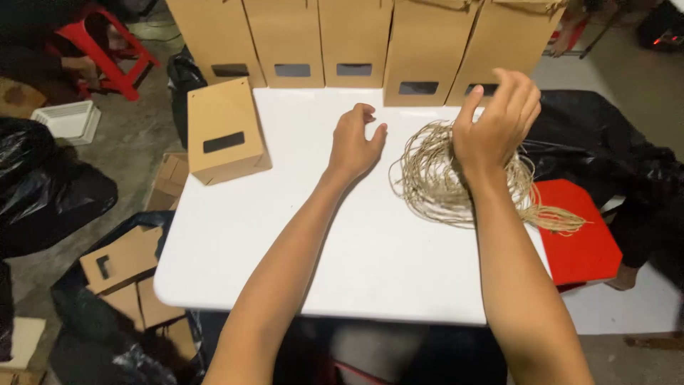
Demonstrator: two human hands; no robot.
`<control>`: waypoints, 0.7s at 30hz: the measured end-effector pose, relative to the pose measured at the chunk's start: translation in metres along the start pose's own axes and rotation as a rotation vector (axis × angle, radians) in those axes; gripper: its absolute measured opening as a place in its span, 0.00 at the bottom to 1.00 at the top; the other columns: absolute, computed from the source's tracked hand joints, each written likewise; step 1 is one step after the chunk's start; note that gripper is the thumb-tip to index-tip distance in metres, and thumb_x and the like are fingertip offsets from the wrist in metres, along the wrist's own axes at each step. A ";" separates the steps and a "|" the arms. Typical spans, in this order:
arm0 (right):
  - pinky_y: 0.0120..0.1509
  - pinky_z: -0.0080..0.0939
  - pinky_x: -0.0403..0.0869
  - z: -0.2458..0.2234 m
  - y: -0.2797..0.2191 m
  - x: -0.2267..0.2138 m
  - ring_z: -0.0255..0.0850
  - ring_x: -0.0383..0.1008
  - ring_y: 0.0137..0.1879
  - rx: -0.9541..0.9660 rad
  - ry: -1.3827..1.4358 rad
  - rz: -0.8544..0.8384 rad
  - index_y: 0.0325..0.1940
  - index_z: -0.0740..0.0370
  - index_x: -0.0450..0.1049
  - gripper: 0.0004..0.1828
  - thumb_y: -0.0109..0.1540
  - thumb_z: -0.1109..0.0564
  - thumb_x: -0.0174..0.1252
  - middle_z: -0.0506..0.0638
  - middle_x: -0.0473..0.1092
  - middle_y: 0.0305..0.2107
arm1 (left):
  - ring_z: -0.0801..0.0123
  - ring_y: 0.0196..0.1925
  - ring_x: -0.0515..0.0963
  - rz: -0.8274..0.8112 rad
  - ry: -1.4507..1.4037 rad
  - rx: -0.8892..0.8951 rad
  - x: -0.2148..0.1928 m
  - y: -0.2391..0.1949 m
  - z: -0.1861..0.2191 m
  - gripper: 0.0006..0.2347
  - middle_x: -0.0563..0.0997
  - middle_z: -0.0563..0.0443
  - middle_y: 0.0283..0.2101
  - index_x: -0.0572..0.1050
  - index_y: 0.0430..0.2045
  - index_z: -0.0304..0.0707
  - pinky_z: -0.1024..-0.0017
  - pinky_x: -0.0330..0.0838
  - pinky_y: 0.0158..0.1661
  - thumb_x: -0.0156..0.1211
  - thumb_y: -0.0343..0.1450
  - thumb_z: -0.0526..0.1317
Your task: Assembling paper gift bags by threading twine handles through pre-punched holes
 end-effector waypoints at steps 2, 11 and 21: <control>0.59 0.55 0.69 -0.003 -0.006 0.001 0.55 0.70 0.56 -0.070 -0.013 0.016 0.52 0.67 0.77 0.05 0.75 0.62 0.60 0.60 0.74 0.48 | 0.53 0.59 0.85 -0.011 0.006 -0.011 -0.012 -0.028 0.019 0.17 0.87 0.42 0.52 0.75 0.57 0.35 0.54 0.76 0.58 0.62 0.78 0.46; 0.49 0.51 0.65 0.015 -0.003 -0.025 0.49 0.63 0.40 -0.157 -0.096 0.153 0.35 0.63 0.72 0.13 0.74 0.63 0.61 0.52 0.67 0.30 | 0.52 0.41 0.87 0.493 0.374 0.502 -0.185 -0.086 0.110 0.03 0.88 0.48 0.40 0.83 0.39 0.36 0.57 0.75 0.45 0.64 0.75 0.32; 0.50 0.46 0.71 0.002 -0.018 0.010 0.46 0.76 0.41 -0.237 -0.028 0.057 0.31 0.52 0.74 0.13 0.69 0.57 0.67 0.45 0.69 0.26 | 0.30 0.59 0.86 0.090 0.413 -0.644 -0.299 -0.096 -0.061 0.32 0.87 0.28 0.53 0.83 0.61 0.33 0.31 0.78 0.54 0.69 0.80 0.67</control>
Point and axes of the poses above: each hand's wrist, its own y-axis towards the middle knuckle, its own x-axis out of the palm, z = x × y, the point moved 7 cm from there along y, towards the middle knuckle
